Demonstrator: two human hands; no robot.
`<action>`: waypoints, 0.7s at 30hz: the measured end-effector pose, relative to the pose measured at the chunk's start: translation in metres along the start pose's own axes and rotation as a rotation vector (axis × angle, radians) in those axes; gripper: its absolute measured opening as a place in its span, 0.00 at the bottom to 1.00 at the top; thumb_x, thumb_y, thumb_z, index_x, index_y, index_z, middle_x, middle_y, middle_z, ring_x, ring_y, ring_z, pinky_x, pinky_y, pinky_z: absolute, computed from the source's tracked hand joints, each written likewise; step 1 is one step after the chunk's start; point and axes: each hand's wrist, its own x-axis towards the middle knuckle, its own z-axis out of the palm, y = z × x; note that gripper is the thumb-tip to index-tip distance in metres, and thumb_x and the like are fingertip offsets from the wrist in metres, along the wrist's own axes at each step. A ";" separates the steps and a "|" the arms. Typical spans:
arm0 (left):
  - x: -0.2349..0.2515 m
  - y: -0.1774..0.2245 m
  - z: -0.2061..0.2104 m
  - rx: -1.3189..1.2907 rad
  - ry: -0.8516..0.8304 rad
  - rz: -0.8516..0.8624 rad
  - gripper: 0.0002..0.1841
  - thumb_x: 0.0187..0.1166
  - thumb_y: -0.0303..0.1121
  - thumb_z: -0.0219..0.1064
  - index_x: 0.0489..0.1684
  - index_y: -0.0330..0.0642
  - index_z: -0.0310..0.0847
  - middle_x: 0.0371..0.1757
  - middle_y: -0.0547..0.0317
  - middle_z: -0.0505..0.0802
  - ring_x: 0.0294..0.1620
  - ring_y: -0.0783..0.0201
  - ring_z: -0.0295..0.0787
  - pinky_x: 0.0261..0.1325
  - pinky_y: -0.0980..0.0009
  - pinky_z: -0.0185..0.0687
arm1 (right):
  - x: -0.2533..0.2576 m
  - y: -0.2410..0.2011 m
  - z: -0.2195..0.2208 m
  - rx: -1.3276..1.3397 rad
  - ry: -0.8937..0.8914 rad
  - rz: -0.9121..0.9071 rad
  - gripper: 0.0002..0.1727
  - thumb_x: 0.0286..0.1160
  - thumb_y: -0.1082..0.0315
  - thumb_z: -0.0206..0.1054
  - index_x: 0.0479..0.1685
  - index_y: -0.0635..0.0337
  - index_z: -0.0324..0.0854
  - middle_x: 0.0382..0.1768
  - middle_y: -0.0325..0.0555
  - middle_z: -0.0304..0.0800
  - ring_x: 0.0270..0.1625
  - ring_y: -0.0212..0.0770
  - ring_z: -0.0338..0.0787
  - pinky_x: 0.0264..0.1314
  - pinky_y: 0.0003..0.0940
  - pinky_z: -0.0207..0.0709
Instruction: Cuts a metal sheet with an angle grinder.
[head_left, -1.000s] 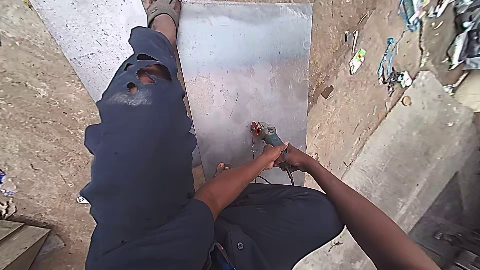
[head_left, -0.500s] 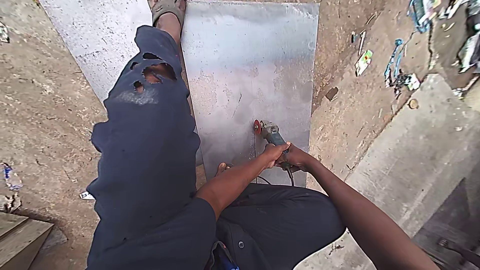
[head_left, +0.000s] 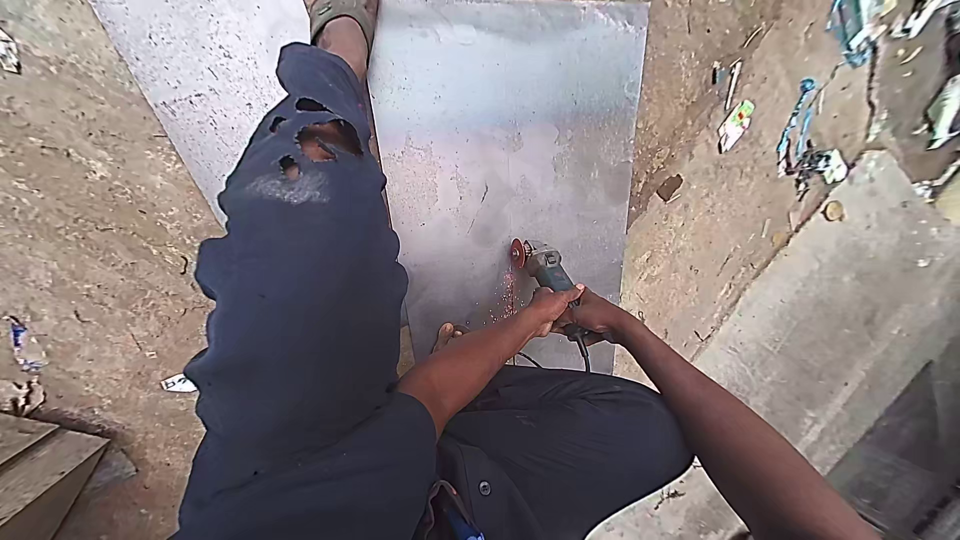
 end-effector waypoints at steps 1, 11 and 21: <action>0.001 0.000 0.000 -0.001 -0.003 0.000 0.35 0.80 0.57 0.69 0.75 0.37 0.68 0.55 0.36 0.89 0.50 0.45 0.91 0.50 0.46 0.90 | 0.000 0.000 0.000 0.001 -0.002 -0.002 0.27 0.63 0.67 0.81 0.63 0.55 0.76 0.32 0.52 0.89 0.26 0.43 0.89 0.24 0.36 0.84; 0.006 -0.006 -0.002 -0.016 -0.020 -0.022 0.36 0.80 0.57 0.68 0.76 0.38 0.67 0.58 0.36 0.88 0.53 0.45 0.90 0.53 0.44 0.89 | 0.004 0.004 0.001 -0.008 -0.015 -0.005 0.25 0.62 0.67 0.82 0.59 0.55 0.79 0.32 0.52 0.89 0.25 0.43 0.88 0.23 0.37 0.83; 0.000 -0.002 0.002 -0.025 0.015 -0.005 0.36 0.80 0.56 0.70 0.76 0.37 0.67 0.57 0.36 0.88 0.53 0.45 0.90 0.52 0.46 0.89 | -0.001 0.002 0.000 0.019 0.012 -0.020 0.29 0.61 0.68 0.82 0.63 0.55 0.76 0.34 0.53 0.90 0.27 0.44 0.90 0.25 0.37 0.85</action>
